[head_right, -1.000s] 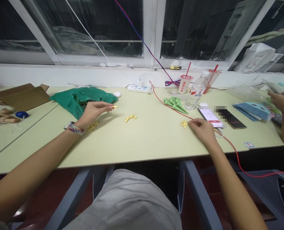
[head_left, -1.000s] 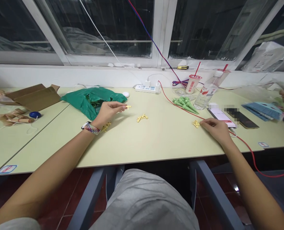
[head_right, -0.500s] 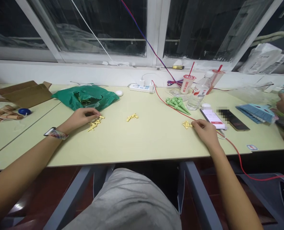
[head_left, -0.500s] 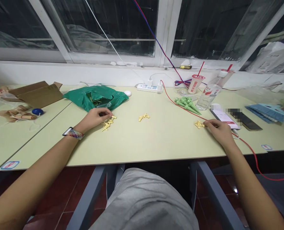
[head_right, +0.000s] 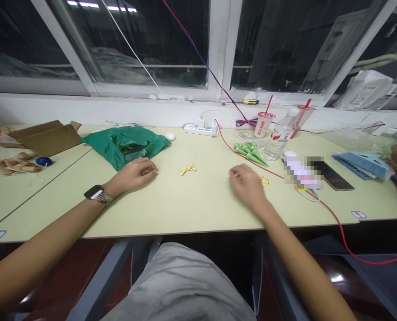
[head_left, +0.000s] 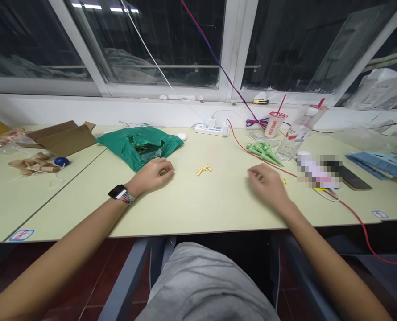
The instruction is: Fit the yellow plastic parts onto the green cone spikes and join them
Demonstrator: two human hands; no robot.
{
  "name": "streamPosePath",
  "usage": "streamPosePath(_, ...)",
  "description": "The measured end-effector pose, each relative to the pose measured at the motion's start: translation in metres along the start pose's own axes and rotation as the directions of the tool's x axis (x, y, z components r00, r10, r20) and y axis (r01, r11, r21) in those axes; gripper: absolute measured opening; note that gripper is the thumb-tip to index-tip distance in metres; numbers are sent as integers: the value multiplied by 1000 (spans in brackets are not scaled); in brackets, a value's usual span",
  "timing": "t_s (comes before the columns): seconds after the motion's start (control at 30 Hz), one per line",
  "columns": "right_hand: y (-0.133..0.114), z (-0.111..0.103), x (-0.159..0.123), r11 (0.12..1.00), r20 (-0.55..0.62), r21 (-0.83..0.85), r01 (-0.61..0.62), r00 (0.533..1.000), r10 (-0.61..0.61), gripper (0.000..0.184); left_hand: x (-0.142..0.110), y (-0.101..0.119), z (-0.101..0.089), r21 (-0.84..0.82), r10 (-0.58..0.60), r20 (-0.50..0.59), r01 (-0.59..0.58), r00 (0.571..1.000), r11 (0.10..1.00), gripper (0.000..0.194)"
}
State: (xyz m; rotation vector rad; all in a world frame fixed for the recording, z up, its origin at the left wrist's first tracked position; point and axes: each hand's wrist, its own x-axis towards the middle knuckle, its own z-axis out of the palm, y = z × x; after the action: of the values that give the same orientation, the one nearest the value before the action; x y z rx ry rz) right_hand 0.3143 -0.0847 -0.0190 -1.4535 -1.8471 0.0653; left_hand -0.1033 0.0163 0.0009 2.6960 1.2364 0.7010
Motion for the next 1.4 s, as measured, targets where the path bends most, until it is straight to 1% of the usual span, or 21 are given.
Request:
streamPosePath(0.03,-17,14,6,998,105,6,64,992,-65,22,1,1,1,6,3,-3,-3,1000,1000,22)
streamPosePath(0.1,-50,40,20,974,227,-72,215,954,-194,23,1,1,2,3,-6,-6,6,1000,1000,21)
streamPosePath(0.2,-87,72,41,880,370,-165,446,855,-364,26,1,0,1,-15,-38,-1,38,999,999,23)
streamPosePath(0.27,-100,87,52,838,438,-190,512,808,-394,26,1,0,0,-23,-52,3,52,999,998,25)
streamPosePath(0.33,-106,96,58,834,466,-209,510,802,-374,28,1,1,-2,-32,-54,3,54,999,998,27)
streamPosePath(0.43,-105,101,59,860,469,-215,462,822,-324,29,4,4,-3,-51,-59,-31,57,998,997,27)
streamPosePath(0.57,-96,98,54,888,436,-205,411,851,-293,24,13,15,-4,-73,-49,-77,44,996,996,24)
streamPosePath(0.67,-89,95,52,907,400,-217,360,881,-254,21,26,28,-2,-91,-11,-84,3,996,996,23)
streamPosePath(0.77,-83,93,52,934,368,-214,286,910,-194,20,44,45,4,-102,67,-87,-75,994,992,23)
streamPosePath(0.83,-79,92,55,966,296,-148,210,942,-159,18,57,55,9,-104,145,-85,-153,986,983,22)
streamPosePath(0.9,-76,90,60,994,192,58,97,976,-106,11,67,65,16,-102,215,-83,-223,973,969,21)
streamPosePath(0.93,-74,89,63,976,158,216,20,986,-56,7,70,69,19,-104,246,-92,-255,965,961,22)
streamPosePath(0.97,-73,88,66,919,155,390,-66,988,5,6,71,72,23,-115,270,-104,-282,957,953,22)
streamPosePath(1.03,-70,88,73,707,214,670,-225,971,106,11,70,78,30,-162,269,-140,-290,953,943,23)
streamPosePath(1.07,-69,88,76,602,248,749,-275,960,130,13,68,79,33,-195,241,-159,-270,957,943,24)
streamPosePath(1.1,-69,89,78,530,275,792,-303,952,135,14,66,81,36,-230,199,-175,-236,964,944,24)
streamPosePath(1.13,-68,89,79,499,289,807,-316,948,133,14,63,82,38,-260,157,-183,-201,971,945,23)
streamPosePath(1.2,-68,91,80,534,295,783,-320,946,134,13,60,82,41,-285,101,-180,-150,978,947,22)
streamPosePath(1.27,-69,90,77,649,268,705,-284,955,126,9,59,80,42,-279,79,-184,-129,980,952,19)
streamPosePath(1.33,-71,86,72,785,253,591,-187,967,40,5,60,76,41,-274,47,-216,-107,975,956,16)
streamPosePath(1.4,-73,79,66,879,322,473,-60,940,-109,7,60,72,39,-277,13,-250,-84,968,957,14)
